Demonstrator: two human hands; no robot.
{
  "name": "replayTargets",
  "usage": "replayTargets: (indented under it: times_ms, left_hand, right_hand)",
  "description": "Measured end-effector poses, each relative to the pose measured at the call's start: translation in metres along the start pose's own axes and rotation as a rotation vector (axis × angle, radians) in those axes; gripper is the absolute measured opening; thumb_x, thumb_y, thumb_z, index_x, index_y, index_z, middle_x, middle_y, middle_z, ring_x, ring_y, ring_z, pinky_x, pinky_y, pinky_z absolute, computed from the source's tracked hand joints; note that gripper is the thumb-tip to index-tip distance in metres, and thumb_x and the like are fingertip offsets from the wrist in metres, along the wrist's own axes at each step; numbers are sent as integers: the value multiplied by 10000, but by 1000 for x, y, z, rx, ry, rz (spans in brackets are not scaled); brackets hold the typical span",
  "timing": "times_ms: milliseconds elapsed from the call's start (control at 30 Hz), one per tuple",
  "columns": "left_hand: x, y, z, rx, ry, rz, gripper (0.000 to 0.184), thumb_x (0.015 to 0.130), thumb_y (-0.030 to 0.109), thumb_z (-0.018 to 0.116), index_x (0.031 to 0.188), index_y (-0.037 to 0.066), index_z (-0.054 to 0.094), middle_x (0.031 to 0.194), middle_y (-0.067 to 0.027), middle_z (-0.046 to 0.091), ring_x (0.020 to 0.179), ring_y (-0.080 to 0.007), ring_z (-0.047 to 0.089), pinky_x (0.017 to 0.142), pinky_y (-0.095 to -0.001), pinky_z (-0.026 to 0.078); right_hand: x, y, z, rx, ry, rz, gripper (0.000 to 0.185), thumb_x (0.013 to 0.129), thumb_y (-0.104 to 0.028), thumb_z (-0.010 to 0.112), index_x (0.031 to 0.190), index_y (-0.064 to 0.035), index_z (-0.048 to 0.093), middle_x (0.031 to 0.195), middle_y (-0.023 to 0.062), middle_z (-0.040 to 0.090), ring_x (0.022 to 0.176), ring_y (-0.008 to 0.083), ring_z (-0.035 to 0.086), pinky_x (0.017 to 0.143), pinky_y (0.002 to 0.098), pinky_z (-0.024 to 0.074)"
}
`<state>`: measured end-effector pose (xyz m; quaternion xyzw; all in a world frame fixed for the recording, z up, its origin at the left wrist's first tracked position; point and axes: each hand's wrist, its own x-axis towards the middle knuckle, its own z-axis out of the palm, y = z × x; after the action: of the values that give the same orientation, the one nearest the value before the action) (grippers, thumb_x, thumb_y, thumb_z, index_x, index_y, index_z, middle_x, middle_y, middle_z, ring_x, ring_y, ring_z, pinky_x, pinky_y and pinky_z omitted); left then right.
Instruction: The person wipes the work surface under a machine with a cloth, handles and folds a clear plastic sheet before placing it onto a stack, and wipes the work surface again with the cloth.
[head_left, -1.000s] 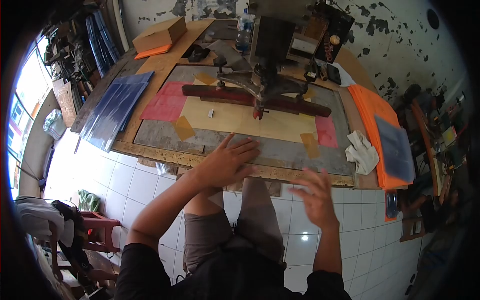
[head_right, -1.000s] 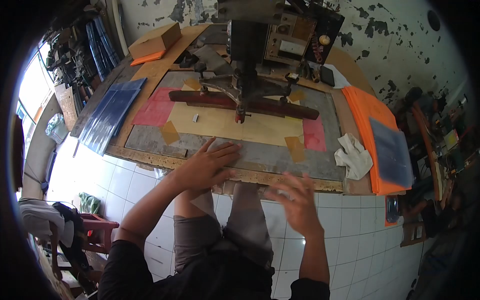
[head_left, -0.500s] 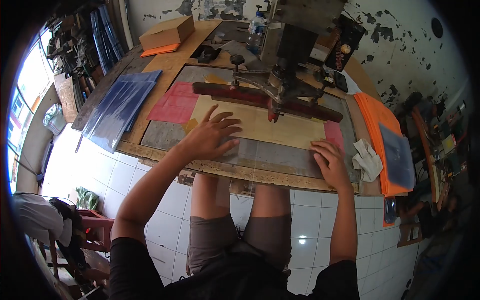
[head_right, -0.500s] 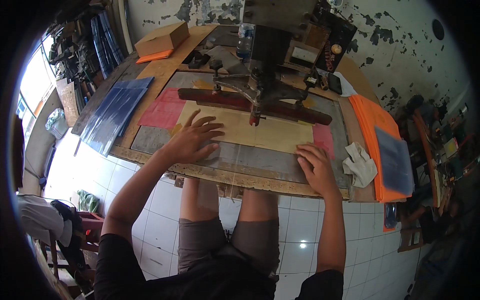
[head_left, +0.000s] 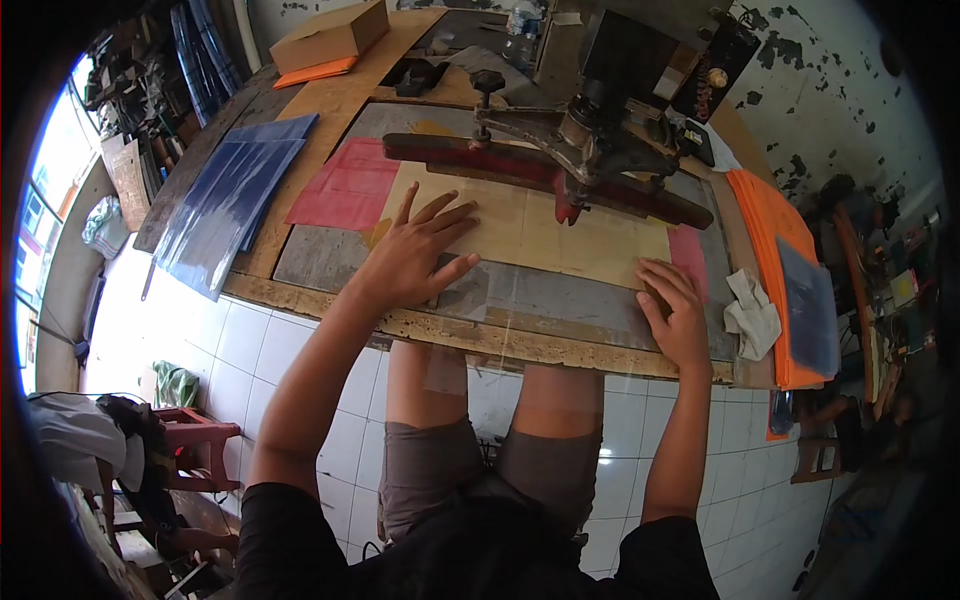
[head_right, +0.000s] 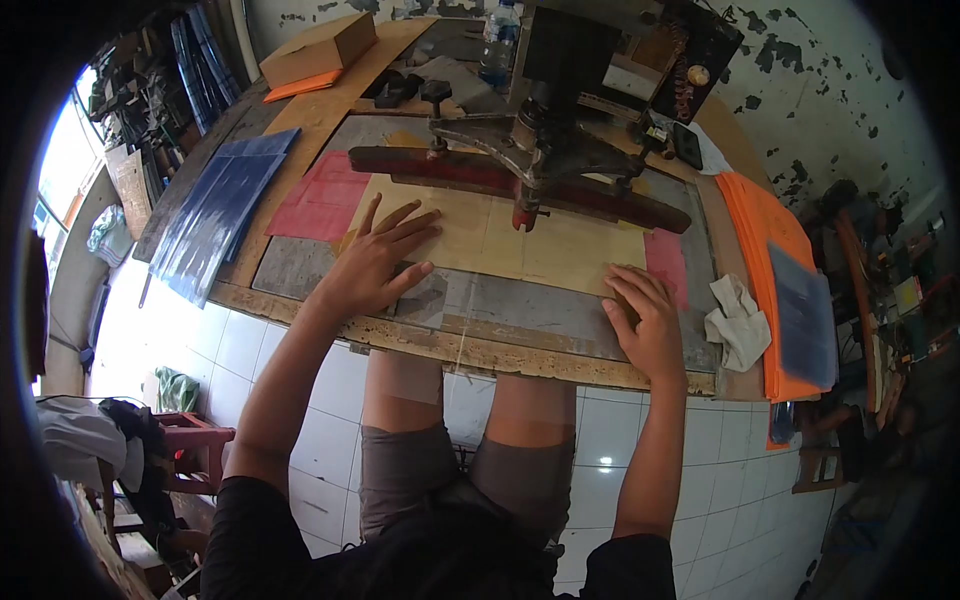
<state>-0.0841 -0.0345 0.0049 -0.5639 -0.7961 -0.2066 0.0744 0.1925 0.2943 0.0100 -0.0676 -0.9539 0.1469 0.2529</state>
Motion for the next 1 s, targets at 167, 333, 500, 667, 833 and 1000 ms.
replayTargets:
  times_ms: [167, 333, 500, 667, 833, 1000]
  left_hand:
    - [-1, 2, 2, -23, 86, 23, 618, 1045, 485, 543, 1458, 41, 664, 1623, -140, 559, 1615, -328, 353, 1363, -590, 57]
    - [-2, 4, -7, -74, -20, 33, 565, 1016, 449, 579, 1410, 59, 690, 1595, -136, 587, 1594, -335, 391, 1356, -598, 117]
    - [-1, 3, -3, -71, 29, 44, 539, 1018, 450, 572, 1377, 74, 712, 1583, -127, 603, 1576, -339, 418, 1351, -599, 134]
    - [-1, 4, -5, -53, 13, 19, 530, 1011, 458, 601, 1368, 85, 718, 1581, -116, 606, 1578, -329, 418, 1350, -601, 135]
    - [-2, 3, 0, -44, 32, 24, 526, 1006, 462, 624, 1365, 89, 720, 1576, -109, 612, 1576, -317, 423, 1350, -594, 138]
    - [-1, 5, -5, -35, 13, -10, 533, 1007, 466, 622, 1369, 87, 718, 1576, -108, 612, 1575, -314, 424, 1354, -587, 132]
  right_hand:
    - [-1, -1, 0, -10, 9, -1, 305, 989, -179, 743, 1249, -24, 782, 1402, 99, 731, 1349, 317, 634, 1185, 477, 433]
    - [-1, -2, -1, -8, 8, 16, 295, 988, -172, 742, 1241, -27, 788, 1379, 100, 743, 1334, 315, 641, 1184, 476, 436]
    - [-3, 0, 0, 0, 15, 34, 288, 985, -168, 745, 1234, -32, 795, 1371, 100, 747, 1322, 314, 648, 1181, 469, 442]
    - [-1, 0, 0, -15, 14, 8, 296, 979, -164, 747, 1240, -32, 794, 1379, 101, 745, 1318, 315, 650, 1177, 461, 448]
    - [-2, -1, -1, -15, 13, 15, 298, 978, -163, 746, 1240, -28, 792, 1381, 103, 744, 1321, 316, 649, 1172, 462, 453]
    - [-1, 0, 1, -6, 9, 16, 299, 980, -168, 748, 1240, -26, 792, 1376, 105, 746, 1320, 314, 650, 1168, 464, 455]
